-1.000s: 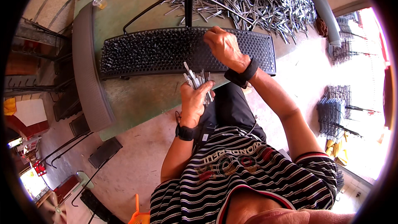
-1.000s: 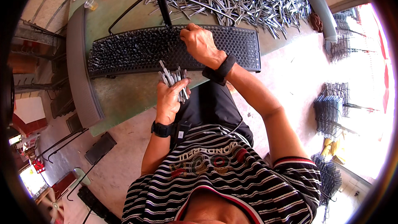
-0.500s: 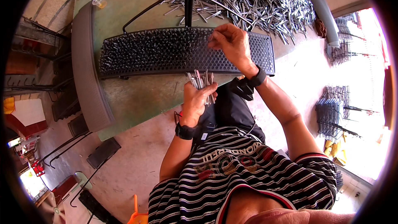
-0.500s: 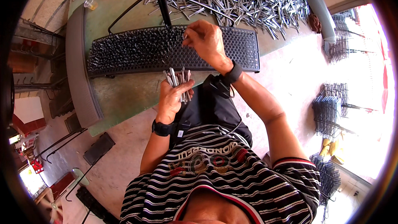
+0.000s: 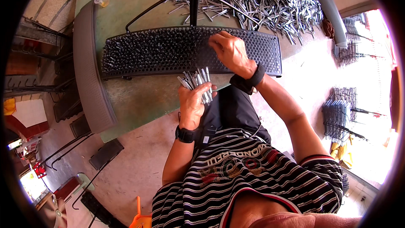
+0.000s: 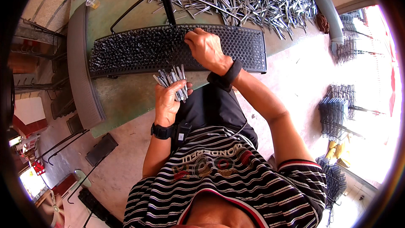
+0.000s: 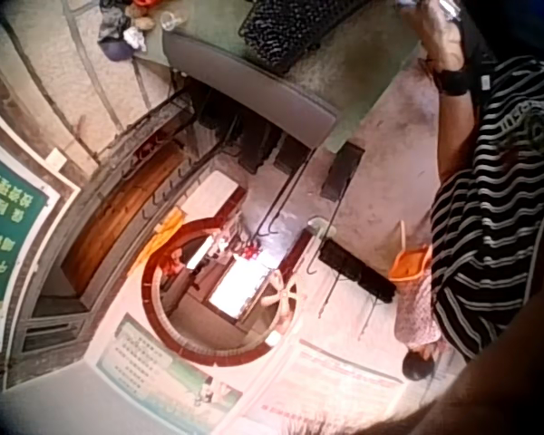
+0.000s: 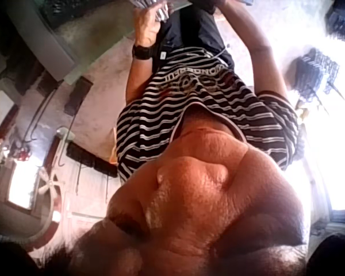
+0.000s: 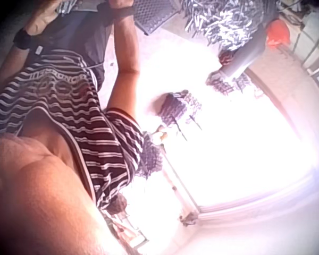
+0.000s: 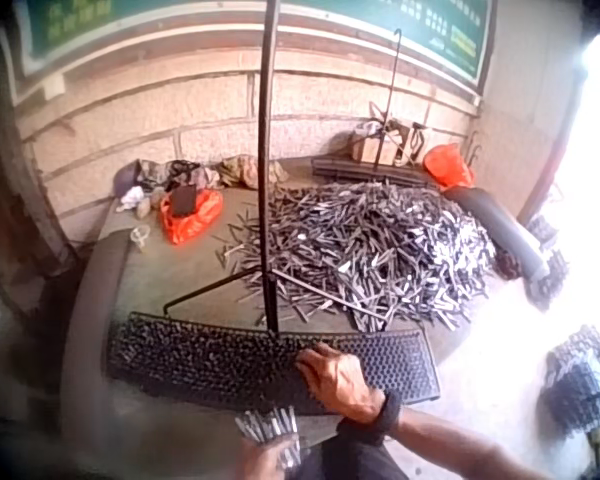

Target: The person sorts through a large pile of metal parts on a table, gathering a small bunch of long, thin metal rods in one hand and inserting them one by one into the holes of a perforated metal plate.

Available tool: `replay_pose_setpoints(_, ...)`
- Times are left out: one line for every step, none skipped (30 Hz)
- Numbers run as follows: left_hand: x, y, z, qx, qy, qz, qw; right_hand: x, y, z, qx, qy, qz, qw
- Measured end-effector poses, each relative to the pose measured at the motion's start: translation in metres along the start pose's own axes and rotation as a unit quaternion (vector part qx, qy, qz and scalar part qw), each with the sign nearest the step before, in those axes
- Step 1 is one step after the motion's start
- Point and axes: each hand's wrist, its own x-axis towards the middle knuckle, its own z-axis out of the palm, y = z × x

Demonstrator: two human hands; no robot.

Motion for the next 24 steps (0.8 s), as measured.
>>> replay_pose_setpoints(-0.001,0.001,0.001,0.001,0.004,-0.001,1.0,-0.001,-0.007,-0.005,0.043,-0.019,0.052,0.998)
replay_pose_setpoints(0.0,0.002,0.003,-0.001,0.006,-0.001,1.0,-0.001,-0.016,-0.012,0.086,-0.039,0.104,0.99)
replay_pose_setpoints(0.0,0.003,0.004,-0.002,0.008,-0.002,1.0,-0.002,-0.02,-0.017,0.127,-0.058,0.156,0.978)
replay_pose_setpoints(0.0,0.004,0.005,-0.004,0.01,-0.003,1.0,-0.005,-0.016,-0.016,0.163,-0.12,0.138,0.97)
replay_pose_setpoints(-0.001,0.003,0.006,-0.009,0.004,0.003,1.0,-0.006,-0.017,-0.019,0.22,-0.176,0.177,0.943)
replay_pose_setpoints(0.0,0.002,0.007,-0.014,-0.003,0.007,1.0,-0.008,-0.02,-0.023,0.275,-0.23,0.215,0.909)
replay_pose_setpoints(0.0,0.002,0.007,-0.019,-0.011,0.012,1.0,-0.009,-0.022,-0.025,0.327,-0.282,0.251,0.866)
replay_pose_setpoints(0.001,0.001,0.007,-0.012,-0.01,0.013,1.0,-0.01,-0.021,-0.026,0.338,-0.25,0.287,0.861)
replay_pose_setpoints(0.002,-0.001,0.006,-0.005,-0.008,0.013,1.0,-0.009,-0.021,-0.025,0.356,-0.188,0.304,0.863)
replay_pose_setpoints(0.002,-0.001,0.005,0.002,-0.005,0.014,1.0,-0.007,-0.019,-0.024,0.374,-0.125,0.319,0.862)
replay_pose_setpoints(0.002,-0.002,0.004,-0.001,-0.001,0.016,1.0,-0.005,-0.018,-0.023,0.389,-0.062,0.333,0.857)
replay_pose_setpoints(0.001,-0.001,0.004,-0.003,0.002,0.017,1.0,-0.004,-0.018,-0.021,0.373,-0.029,0.31,0.874)
replay_pose_setpoints(0.001,-0.001,0.004,-0.006,0.005,0.019,1.0,-0.002,-0.019,-0.017,0.356,0.004,0.287,0.889)
replay_pose_setpoints(0.0,-0.001,0.004,-0.001,0.008,0.023,1.0,-0.001,-0.019,-0.013,0.338,0.037,0.263,0.903)
replay_pose_setpoints(-0.001,-0.001,0.003,0.004,0.011,0.028,1.0,0.0,-0.019,-0.01,0.32,0.069,0.238,0.914)
replay_pose_setpoints(-0.001,-0.001,0.003,0.009,0.014,0.032,0.999,0.001,-0.018,-0.007,0.304,0.065,0.231,0.922)
replay_pose_setpoints(-0.001,-0.001,0.002,0.008,0.013,0.035,0.999,0.001,-0.017,-0.005,0.288,0.06,0.223,0.929)
replay_pose_setpoints(-0.002,0.0,0.002,0.007,0.012,0.038,0.999,0.001,-0.016,-0.002,0.272,0.056,0.215,0.936)
replay_pose_setpoints(-0.002,0.001,0.002,0.006,0.011,0.041,0.999,0.0,-0.015,0.001,0.271,0.051,0.214,0.937)
replay_pose_setpoints(-0.002,0.0,0.001,0.007,0.012,0.04,0.999,-0.001,-0.013,0.004,0.27,0.046,0.213,0.938)
replay_pose_setpoints(-0.001,0.0,0.0,0.008,0.012,0.039,0.999,-0.002,-0.011,0.006,0.268,0.041,0.212,0.939)
replay_pose_setpoints(-0.001,-0.001,0.0,0.01,0.012,0.038,0.999,-0.003,-0.008,0.009,0.239,0.033,0.19,0.952)
replay_pose_setpoints(-0.001,0.0,0.0,0.013,0.014,0.039,0.999,-0.004,-0.005,0.011,0.209,0.025,0.168,0.963)
replay_pose_setpoints(-0.001,0.0,0.0,0.015,0.017,0.04,0.999,-0.004,-0.003,0.012,0.18,0.016,0.144,0.973)
